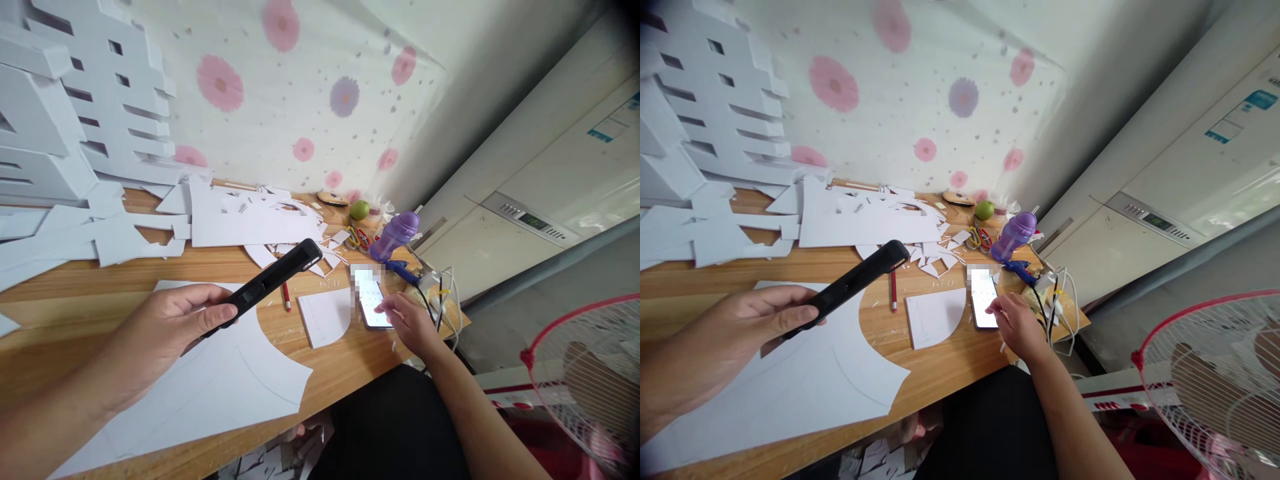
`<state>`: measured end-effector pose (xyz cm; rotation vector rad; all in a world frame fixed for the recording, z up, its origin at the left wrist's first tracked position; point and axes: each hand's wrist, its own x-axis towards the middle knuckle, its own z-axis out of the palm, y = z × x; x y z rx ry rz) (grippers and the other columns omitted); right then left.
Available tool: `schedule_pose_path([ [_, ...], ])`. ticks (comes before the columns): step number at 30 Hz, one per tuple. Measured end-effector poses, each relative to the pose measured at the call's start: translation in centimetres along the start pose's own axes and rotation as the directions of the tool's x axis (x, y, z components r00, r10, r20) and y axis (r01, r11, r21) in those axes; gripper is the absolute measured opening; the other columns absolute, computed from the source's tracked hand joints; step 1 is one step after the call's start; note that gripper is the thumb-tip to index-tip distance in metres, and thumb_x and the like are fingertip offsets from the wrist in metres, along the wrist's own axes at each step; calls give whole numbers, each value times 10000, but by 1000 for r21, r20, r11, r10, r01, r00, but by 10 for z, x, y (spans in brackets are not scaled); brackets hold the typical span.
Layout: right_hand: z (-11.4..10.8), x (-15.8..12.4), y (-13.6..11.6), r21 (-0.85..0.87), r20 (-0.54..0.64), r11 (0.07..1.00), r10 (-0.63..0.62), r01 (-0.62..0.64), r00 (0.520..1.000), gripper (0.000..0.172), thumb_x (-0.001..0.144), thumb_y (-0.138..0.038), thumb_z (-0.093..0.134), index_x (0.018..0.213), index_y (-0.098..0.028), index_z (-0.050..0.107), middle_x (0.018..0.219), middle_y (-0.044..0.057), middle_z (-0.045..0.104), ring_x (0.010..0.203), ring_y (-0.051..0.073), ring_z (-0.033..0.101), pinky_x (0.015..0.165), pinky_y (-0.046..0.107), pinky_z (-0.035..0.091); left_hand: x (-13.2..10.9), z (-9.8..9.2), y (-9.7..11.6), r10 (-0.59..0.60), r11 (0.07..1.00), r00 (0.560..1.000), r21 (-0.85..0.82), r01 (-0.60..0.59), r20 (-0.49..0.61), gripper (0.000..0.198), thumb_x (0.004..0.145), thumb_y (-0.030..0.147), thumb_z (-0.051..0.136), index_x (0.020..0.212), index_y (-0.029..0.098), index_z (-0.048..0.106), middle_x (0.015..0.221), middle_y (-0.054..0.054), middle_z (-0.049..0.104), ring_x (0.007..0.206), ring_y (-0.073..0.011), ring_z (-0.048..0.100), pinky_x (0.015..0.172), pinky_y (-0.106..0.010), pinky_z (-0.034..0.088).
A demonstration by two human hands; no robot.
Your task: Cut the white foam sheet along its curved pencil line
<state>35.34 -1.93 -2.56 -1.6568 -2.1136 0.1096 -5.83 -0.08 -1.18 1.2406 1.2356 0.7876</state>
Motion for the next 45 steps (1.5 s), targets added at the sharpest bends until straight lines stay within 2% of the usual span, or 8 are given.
schedule_pose_path([
  [4,-3,-3,-33,144,-86,988,-49,61,995,114,900,-224,535,903,-237,648,888,62,687,887,242,638,826,404,505,-1,1,2,71,988,997,138,-70,-7,366,762,577,673,880,232,709,772,41,666,733,-168,581,633,-232,442],
  [6,3,-8,-67,259,52,962,-109,92,993,74,900,-253,593,925,-235,661,885,55,684,855,227,637,810,384,513,0,2,0,203,942,976,258,-215,74,321,785,553,655,834,241,712,787,31,667,765,-181,591,681,-252,444],
  [12,57,-30,-168,847,44,520,-270,107,962,763,721,-469,827,1397,-387,483,1183,36,665,949,212,669,824,330,553,-4,11,-9,444,695,703,281,-662,556,368,878,572,563,771,242,687,780,-13,679,827,-186,590,830,-303,423],
  [17,79,-38,-191,885,73,466,-81,-27,994,346,825,-433,734,1163,-378,683,1069,23,697,996,226,663,926,385,528,-5,13,-8,422,633,649,307,-711,633,410,898,600,513,781,230,646,767,3,670,803,-162,608,872,-304,402],
  [22,89,-44,-179,876,28,465,214,-128,976,332,775,-525,730,995,-277,742,946,66,731,977,295,680,838,428,571,4,0,-13,404,459,726,563,-687,556,364,832,578,636,1050,290,686,1101,-31,716,1050,-241,624,1067,-434,329],
  [29,109,-44,-165,922,-67,373,427,-108,902,346,730,-542,760,840,-214,743,756,55,727,715,246,684,673,381,577,13,-8,-32,249,254,811,772,-582,529,757,710,614,737,1385,362,505,1561,-73,388,1466,-361,273,1181,-641,154],
  [39,102,-51,-164,811,-112,581,276,-72,955,389,788,-524,717,1089,-278,737,1024,77,751,921,270,711,793,387,593,16,-10,-42,223,241,816,781,-576,533,767,760,614,687,1443,404,407,1595,-46,307,1486,-348,225,1179,-621,202],
  [45,106,-49,-162,845,-167,533,326,-35,931,339,752,-506,754,966,-243,746,895,73,765,793,259,724,705,363,605,8,-9,-24,123,248,825,788,-564,552,807,732,635,699,1444,385,413,1608,-47,278,1501,-346,165,1194,-609,170],
])
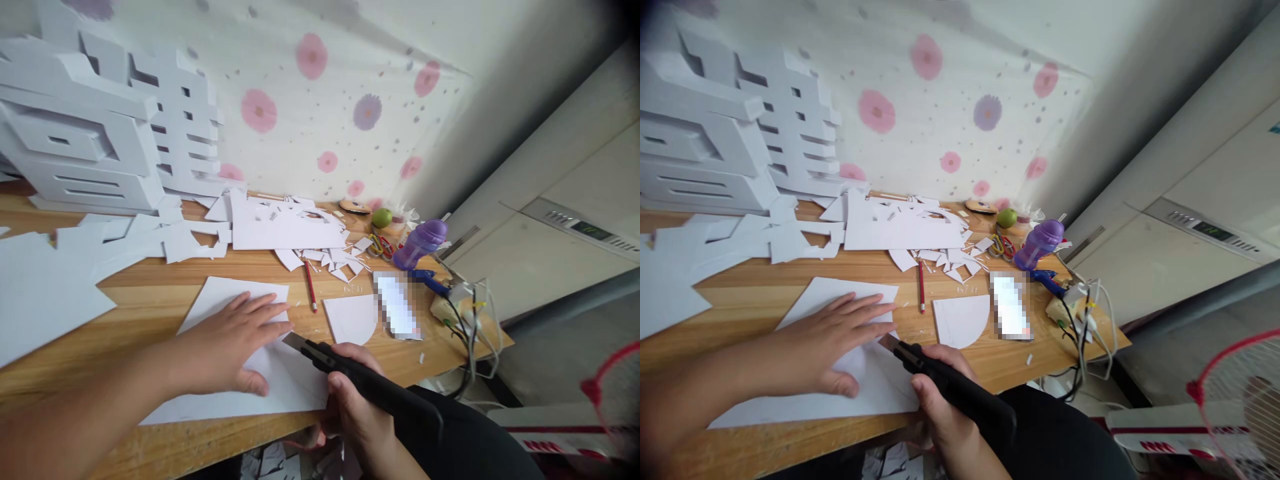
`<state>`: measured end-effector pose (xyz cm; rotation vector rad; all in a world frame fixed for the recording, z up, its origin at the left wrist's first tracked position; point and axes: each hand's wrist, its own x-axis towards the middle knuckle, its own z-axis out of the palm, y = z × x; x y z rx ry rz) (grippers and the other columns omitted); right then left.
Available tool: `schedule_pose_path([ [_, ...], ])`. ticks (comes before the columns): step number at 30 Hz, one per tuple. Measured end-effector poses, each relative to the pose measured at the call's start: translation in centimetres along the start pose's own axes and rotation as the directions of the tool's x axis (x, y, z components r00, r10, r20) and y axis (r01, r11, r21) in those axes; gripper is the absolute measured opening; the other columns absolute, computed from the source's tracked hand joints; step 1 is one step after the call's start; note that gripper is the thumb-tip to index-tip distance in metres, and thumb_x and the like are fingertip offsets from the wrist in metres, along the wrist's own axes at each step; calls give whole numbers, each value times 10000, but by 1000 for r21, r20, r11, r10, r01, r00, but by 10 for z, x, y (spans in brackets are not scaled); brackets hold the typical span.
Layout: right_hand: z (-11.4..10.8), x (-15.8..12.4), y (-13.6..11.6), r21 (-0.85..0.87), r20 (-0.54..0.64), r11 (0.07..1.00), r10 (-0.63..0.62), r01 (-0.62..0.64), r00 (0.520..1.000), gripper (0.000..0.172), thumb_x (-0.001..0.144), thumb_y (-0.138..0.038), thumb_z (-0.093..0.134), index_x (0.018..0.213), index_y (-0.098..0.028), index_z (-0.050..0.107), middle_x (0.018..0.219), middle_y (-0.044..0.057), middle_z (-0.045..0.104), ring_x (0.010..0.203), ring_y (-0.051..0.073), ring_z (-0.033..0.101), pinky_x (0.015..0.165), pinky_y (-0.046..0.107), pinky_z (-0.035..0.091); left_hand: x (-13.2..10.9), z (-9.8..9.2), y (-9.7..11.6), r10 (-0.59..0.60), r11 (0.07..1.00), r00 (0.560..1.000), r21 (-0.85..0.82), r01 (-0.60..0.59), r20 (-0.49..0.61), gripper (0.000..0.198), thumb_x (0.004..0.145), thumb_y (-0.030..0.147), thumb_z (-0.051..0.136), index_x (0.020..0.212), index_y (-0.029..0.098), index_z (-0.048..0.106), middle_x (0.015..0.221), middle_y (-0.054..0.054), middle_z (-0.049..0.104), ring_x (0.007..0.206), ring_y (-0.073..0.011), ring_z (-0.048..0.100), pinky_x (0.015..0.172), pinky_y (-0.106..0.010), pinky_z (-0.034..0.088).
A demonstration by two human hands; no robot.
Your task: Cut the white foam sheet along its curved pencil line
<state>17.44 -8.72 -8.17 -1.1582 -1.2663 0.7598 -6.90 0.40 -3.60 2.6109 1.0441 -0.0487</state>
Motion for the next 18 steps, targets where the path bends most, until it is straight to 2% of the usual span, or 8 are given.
schedule_pose_path([
  [5,-1,-2,2,-46,-41,997,56,-58,998,348,722,-472,784,954,-219,728,870,87,760,750,261,714,628,348,590,-2,-13,9,3,1000,994,17,-5,109,1086,587,749,723,1497,302,335,1630,-103,188,1511,-363,79,1207,-611,91],
  [8,2,0,0,-33,-96,999,16,-19,995,300,686,-434,820,849,-218,692,753,48,737,642,217,690,565,302,564,-2,-15,9,14,1000,990,1,-15,138,1109,556,769,717,1494,315,338,1640,-94,150,1511,-371,60,1197,-640,50],
  [12,8,0,-3,-1,-167,1000,-18,18,986,284,686,-374,830,780,-228,605,651,-16,659,543,155,622,485,242,505,-2,-15,8,11,1000,990,-18,-8,137,1099,538,731,754,1483,338,353,1639,-82,172,1513,-358,72,1198,-637,46],
  [15,6,-6,-4,28,-165,998,56,-52,985,264,744,-406,783,869,-237,623,653,-22,635,518,161,609,492,278,523,-2,-13,5,17,999,992,-30,-14,126,1093,542,746,745,1482,352,351,1635,-76,197,1513,-355,80,1197,-639,39],
  [18,2,-13,-7,-48,-78,994,96,-100,992,358,740,-438,778,1025,-249,675,747,24,694,591,221,672,517,337,562,-2,-9,3,23,999,994,-33,-20,108,1072,566,805,684,1482,363,346,1632,-75,210,1514,-355,79,1193,-645,41],
])
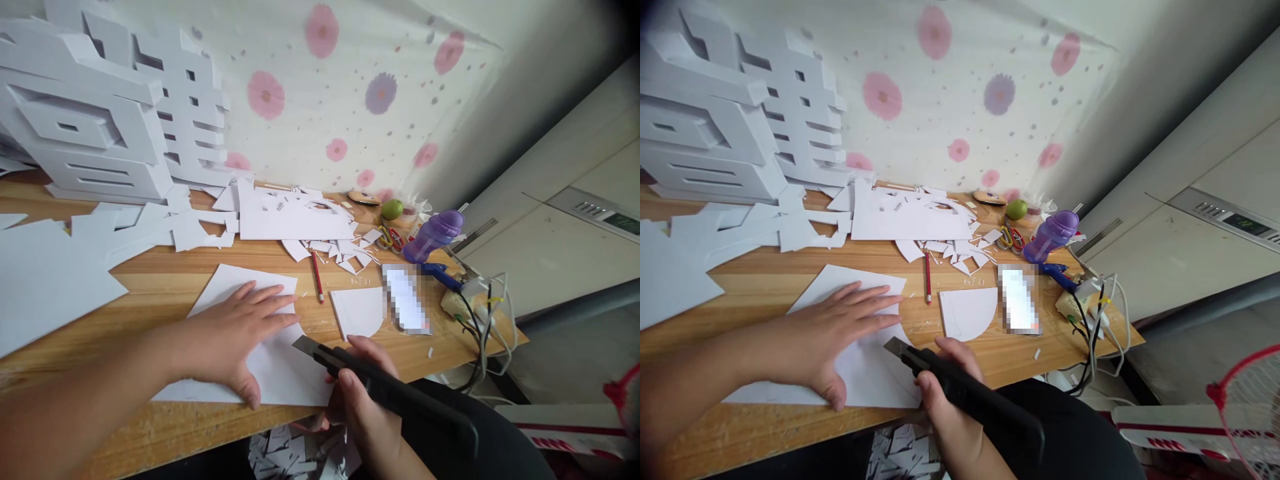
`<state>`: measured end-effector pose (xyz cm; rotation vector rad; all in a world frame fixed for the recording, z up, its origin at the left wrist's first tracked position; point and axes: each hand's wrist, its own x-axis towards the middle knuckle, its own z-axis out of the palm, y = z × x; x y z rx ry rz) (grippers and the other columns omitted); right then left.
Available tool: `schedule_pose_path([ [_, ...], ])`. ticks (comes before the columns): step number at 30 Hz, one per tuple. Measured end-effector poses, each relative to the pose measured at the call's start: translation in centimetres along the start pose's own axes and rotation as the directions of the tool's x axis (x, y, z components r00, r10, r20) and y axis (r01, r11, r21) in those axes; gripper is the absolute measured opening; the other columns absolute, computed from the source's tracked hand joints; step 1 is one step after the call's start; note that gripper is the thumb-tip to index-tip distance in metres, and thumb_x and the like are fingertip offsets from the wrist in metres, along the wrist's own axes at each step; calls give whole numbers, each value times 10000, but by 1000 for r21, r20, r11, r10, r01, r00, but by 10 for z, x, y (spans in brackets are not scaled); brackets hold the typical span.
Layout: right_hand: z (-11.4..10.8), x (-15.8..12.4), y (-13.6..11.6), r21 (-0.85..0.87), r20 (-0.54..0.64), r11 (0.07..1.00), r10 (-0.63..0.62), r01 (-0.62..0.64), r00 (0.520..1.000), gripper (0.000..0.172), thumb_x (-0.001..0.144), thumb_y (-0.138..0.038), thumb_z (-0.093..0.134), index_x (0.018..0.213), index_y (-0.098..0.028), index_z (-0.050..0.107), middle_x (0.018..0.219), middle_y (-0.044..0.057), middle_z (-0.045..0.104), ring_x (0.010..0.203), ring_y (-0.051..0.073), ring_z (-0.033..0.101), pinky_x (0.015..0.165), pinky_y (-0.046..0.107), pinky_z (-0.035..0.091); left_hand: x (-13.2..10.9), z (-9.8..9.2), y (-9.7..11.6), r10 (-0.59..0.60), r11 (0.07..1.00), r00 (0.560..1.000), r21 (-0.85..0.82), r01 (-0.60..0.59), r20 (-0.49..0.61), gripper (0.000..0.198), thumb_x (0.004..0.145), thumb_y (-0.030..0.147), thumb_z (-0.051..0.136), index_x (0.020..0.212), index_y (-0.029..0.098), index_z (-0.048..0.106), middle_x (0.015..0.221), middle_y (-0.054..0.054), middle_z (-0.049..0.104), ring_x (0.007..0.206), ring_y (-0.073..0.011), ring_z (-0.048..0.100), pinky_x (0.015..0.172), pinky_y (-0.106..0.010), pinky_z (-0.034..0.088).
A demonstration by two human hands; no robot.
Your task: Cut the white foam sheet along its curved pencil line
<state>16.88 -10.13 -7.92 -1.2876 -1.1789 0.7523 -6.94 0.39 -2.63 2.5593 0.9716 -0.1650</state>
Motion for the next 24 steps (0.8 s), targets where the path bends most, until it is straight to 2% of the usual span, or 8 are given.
schedule_pose_path([
  [2,-3,-4,-1,-67,50,998,-14,17,999,367,730,-434,785,1040,-256,698,826,50,727,679,253,708,540,346,577,1,2,-2,-4,1000,1000,-3,4,-5,1045,588,843,627,1478,366,357,1626,-77,229,1511,-361,90,1191,-648,58],
  [4,-5,-4,-1,-105,45,993,-49,54,998,324,742,-429,776,1003,-249,712,855,58,742,707,255,718,555,341,581,1,3,-5,-11,1000,1000,-6,11,-13,1038,587,863,602,1468,360,382,1617,-84,258,1505,-373,120,1190,-649,79],
  [6,-8,2,0,-126,-31,985,-119,114,992,293,755,-426,766,967,-232,708,832,53,745,661,232,709,560,329,575,1,4,-7,-7,1000,999,-8,7,-45,1031,584,864,605,1457,351,407,1606,-87,288,1496,-382,157,1192,-643,94],
  [9,-20,24,1,-144,-223,975,-197,168,955,269,791,-404,744,966,-210,678,756,30,727,594,191,682,603,324,561,1,3,-10,-9,1000,993,-8,8,-115,966,633,830,609,1447,343,428,1600,-81,303,1487,-381,195,1197,-623,125],
  [12,-35,49,4,-99,-299,983,-176,153,938,277,820,-392,722,1002,-194,655,662,2,692,566,179,664,621,330,549,2,0,-10,-59,998,985,0,60,-164,818,710,712,661,1417,343,477,1587,-66,339,1472,-372,246,1193,-596,186],
  [15,-42,64,11,-170,-260,978,-163,121,952,316,779,-396,758,993,-181,669,652,10,693,547,184,657,594,332,546,3,-2,-9,-71,997,975,0,72,-209,675,735,598,708,1348,363,554,1545,-35,422,1448,-359,308,1193,-574,215],
  [20,-39,67,20,-335,-150,931,-207,147,967,355,725,-396,783,1008,-191,717,919,86,757,811,264,725,748,403,586,5,1,-9,-19,999,971,29,26,-236,575,782,558,679,1314,360,586,1501,-37,485,1416,-340,375,1191,-575,236],
  [24,-34,65,24,-324,-107,938,-165,122,981,417,759,-425,748,1110,-204,710,978,91,762,894,276,729,815,423,585,5,5,-13,30,998,950,59,-12,-312,475,811,522,667,1261,378,620,1451,-24,541,1362,-334,449,1172,-563,291],
])
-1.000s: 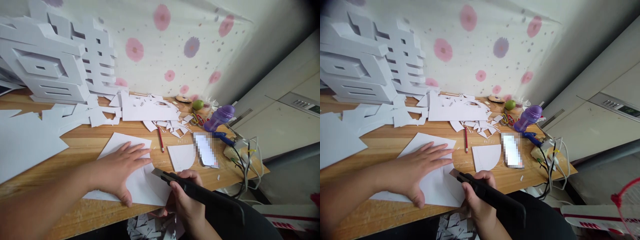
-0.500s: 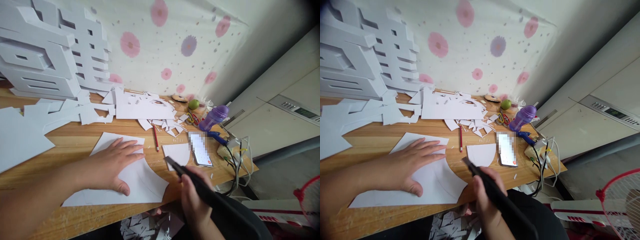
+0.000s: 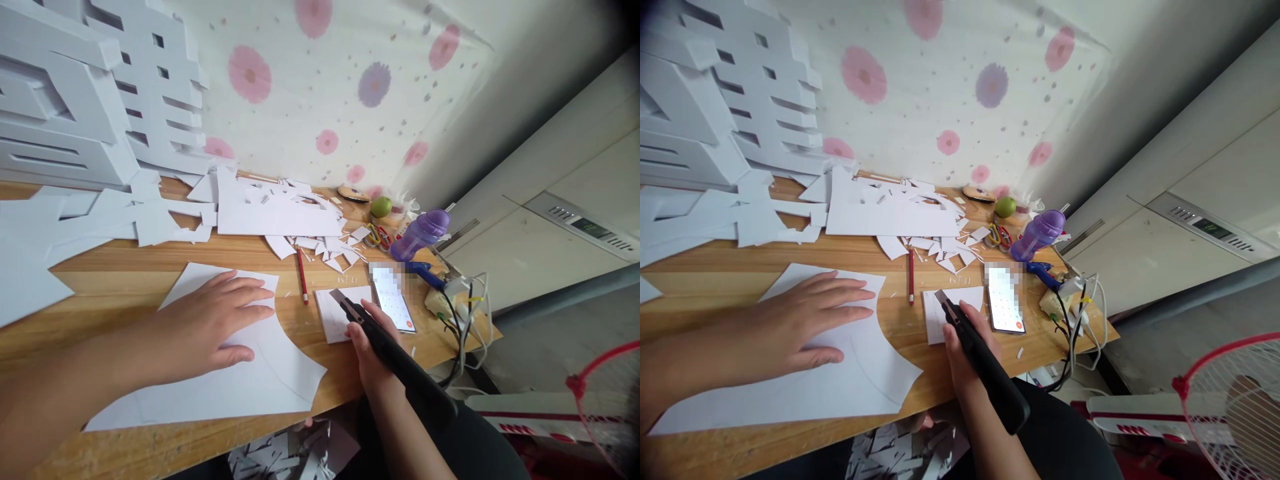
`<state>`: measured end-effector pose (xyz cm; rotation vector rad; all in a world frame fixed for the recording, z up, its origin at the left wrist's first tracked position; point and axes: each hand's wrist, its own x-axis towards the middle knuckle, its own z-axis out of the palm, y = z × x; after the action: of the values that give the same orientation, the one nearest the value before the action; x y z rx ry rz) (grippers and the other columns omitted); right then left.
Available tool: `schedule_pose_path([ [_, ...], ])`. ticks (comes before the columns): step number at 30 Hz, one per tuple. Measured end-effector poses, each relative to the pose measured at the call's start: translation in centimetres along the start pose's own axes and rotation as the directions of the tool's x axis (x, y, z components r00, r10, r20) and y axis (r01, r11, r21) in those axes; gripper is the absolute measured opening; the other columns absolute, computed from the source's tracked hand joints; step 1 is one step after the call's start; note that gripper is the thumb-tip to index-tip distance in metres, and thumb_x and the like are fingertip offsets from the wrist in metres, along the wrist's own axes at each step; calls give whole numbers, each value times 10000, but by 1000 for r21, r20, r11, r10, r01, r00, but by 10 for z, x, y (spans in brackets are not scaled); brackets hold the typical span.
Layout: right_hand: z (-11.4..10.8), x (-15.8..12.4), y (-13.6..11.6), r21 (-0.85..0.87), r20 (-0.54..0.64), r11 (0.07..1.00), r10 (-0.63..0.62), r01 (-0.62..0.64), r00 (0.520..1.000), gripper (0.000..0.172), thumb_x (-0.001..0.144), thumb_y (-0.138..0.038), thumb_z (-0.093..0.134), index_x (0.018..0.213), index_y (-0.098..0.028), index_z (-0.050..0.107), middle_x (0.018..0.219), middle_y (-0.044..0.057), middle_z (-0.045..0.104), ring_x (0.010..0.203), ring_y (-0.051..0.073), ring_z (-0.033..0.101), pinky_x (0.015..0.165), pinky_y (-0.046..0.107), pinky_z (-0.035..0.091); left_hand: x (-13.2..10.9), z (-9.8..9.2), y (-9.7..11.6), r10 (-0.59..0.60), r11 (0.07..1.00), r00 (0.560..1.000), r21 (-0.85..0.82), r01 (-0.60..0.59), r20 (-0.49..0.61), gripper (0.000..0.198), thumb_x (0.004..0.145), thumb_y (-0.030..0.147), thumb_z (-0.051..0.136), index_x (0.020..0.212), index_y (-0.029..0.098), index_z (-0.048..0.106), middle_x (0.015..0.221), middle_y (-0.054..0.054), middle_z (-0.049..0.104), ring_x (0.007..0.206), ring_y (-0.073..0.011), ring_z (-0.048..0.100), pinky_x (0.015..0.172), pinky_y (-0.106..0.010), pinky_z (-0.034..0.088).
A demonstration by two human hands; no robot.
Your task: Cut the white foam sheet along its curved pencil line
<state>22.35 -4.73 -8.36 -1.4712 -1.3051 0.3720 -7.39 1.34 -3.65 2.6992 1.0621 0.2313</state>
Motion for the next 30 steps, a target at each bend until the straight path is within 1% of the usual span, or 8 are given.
schedule_pose_path([
  [4,5,-1,2,41,-6,998,44,-44,999,420,768,-432,739,1122,-206,710,986,96,759,910,276,727,821,419,586,0,3,-3,26,1000,999,3,-26,-31,412,830,480,659,1232,394,631,1414,-4,576,1336,-320,477,1165,-556,309],
  [8,3,3,2,55,19,996,71,-72,997,399,761,-421,743,1091,-200,713,1025,106,752,931,286,719,802,427,588,1,4,-5,28,1000,999,-13,-28,-26,404,830,507,650,1216,388,644,1390,4,595,1317,-309,498,1171,-533,309],
  [14,0,8,-2,-30,9,999,-16,17,1000,348,728,-376,761,1032,-211,725,968,78,759,858,258,717,803,419,579,3,3,-4,16,1000,1000,27,-16,-1,434,827,524,652,1231,366,642,1397,-13,592,1322,-297,492,1141,-479,355],
  [16,1,5,-8,-19,0,998,-62,62,998,297,721,-344,757,984,-214,710,913,61,752,800,235,710,745,382,584,3,1,-2,0,1000,1000,29,0,17,502,789,546,689,1250,354,633,1417,-23,576,1332,-305,483,1145,-465,347],
  [20,7,-8,-26,108,-36,986,-126,129,991,216,710,-309,739,870,-230,617,724,-5,669,595,165,638,563,288,536,2,-4,2,-60,997,993,46,55,105,776,711,641,720,1377,290,532,1511,-78,469,1400,-331,399,1178,-483,276],
  [23,11,-22,-41,182,144,975,-151,124,978,195,745,-296,722,886,-244,598,680,-28,641,533,140,598,506,253,492,2,-5,3,-63,997,988,48,57,142,876,696,688,702,1424,259,473,1553,-98,400,1437,-314,344,1195,-467,236],
  [25,15,-29,-49,171,249,979,-149,109,957,194,754,-312,721,905,-246,619,698,-19,663,548,148,615,511,254,495,2,-4,3,-46,998,989,42,41,139,893,681,692,712,1422,253,475,1559,-96,390,1444,-301,335,1198,-450,235],
  [30,28,-37,-63,102,334,993,-98,67,938,146,760,-311,679,887,-244,651,726,-12,705,598,158,654,568,257,519,2,-3,5,-47,998,986,40,41,162,892,668,657,746,1414,241,485,1560,-111,385,1443,-322,333,1183,-460,265],
])
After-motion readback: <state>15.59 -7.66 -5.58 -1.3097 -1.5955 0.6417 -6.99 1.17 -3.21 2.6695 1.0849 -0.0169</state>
